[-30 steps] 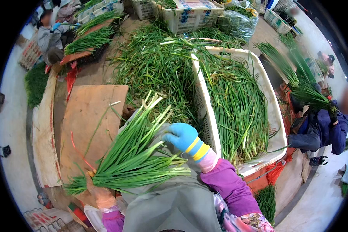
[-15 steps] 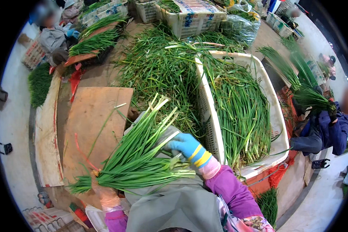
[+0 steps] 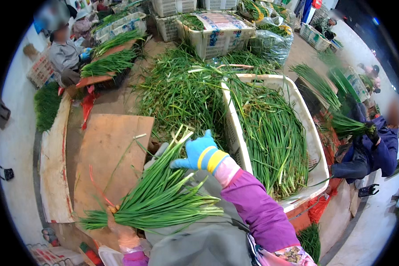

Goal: The person sorts and gathers green chives from a large container, arranging them neatly into a single clean bundle and tying it with a piece of red string on a wooden board.

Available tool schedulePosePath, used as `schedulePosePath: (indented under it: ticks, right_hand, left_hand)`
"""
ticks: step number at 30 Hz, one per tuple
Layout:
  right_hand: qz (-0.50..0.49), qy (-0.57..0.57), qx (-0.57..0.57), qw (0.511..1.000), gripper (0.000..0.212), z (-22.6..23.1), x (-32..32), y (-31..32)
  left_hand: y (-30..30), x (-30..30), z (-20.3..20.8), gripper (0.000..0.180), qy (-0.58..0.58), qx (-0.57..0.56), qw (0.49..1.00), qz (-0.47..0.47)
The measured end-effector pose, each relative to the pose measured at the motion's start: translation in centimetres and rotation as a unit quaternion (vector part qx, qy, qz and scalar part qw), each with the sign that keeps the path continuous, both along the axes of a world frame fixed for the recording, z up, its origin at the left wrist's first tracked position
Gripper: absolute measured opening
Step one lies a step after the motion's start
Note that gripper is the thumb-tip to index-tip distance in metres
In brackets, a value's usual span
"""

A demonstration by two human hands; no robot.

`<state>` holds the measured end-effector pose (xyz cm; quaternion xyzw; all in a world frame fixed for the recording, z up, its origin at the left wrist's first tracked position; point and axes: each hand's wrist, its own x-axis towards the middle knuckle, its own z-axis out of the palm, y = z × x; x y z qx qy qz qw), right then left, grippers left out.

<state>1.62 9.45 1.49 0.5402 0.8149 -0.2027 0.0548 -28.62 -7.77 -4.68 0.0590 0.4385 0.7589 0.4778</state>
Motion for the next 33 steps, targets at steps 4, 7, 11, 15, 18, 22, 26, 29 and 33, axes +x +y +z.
schedulePosePath:
  ticks: [4,7,11,15,18,22,26,29,33]
  right_hand:
    - [-0.059,0.17,-0.124,0.976,0.097,-3.3,-0.2,1.1]
    - [-0.09,0.312,-0.17,0.93,0.089,-5.9,-0.2,0.4]
    - [-0.091,0.443,-0.229,0.862,0.054,-6.5,0.9,-1.2]
    - [-0.132,0.491,-0.278,0.815,0.034,-7.1,2.1,-1.7]
    - [-0.11,0.408,-0.172,0.89,0.035,-6.2,1.3,-2.2]
    - [-0.037,0.292,-0.085,0.952,0.032,-5.2,1.9,-1.7]
    - [0.001,0.154,0.096,0.983,0.029,-6.0,1.7,-0.3]
    - [-0.052,0.178,0.153,0.971,0.027,-6.2,3.2,1.2]
    - [-0.234,0.361,0.261,0.864,0.019,-6.2,7.8,4.6]
  left_hand:
    - [-0.1,-0.2,-0.1,0.018,0.024,0.043,0.999,-0.01]
    - [-0.2,0.2,0.3,0.018,-0.002,-0.016,0.999,0.04]
    - [-0.2,-0.1,0.3,0.018,-0.002,0.052,0.998,-0.032]
    - [0.2,0.7,1.1,0.02,-0.004,0.023,1.0,0.015]
    - [-0.1,0.4,1.2,0.021,0.009,0.057,0.998,-0.033]
    - [-0.2,-0.3,0.8,0.02,0.008,0.041,0.999,-0.019]
    - [-0.3,-0.2,-0.3,0.02,-0.01,0.009,0.999,0.041]
    - [-0.8,-0.4,-0.2,0.019,-0.016,0.018,0.999,0.046]
    - [-1.0,-0.7,0.1,0.019,-0.013,0.006,0.998,0.062]
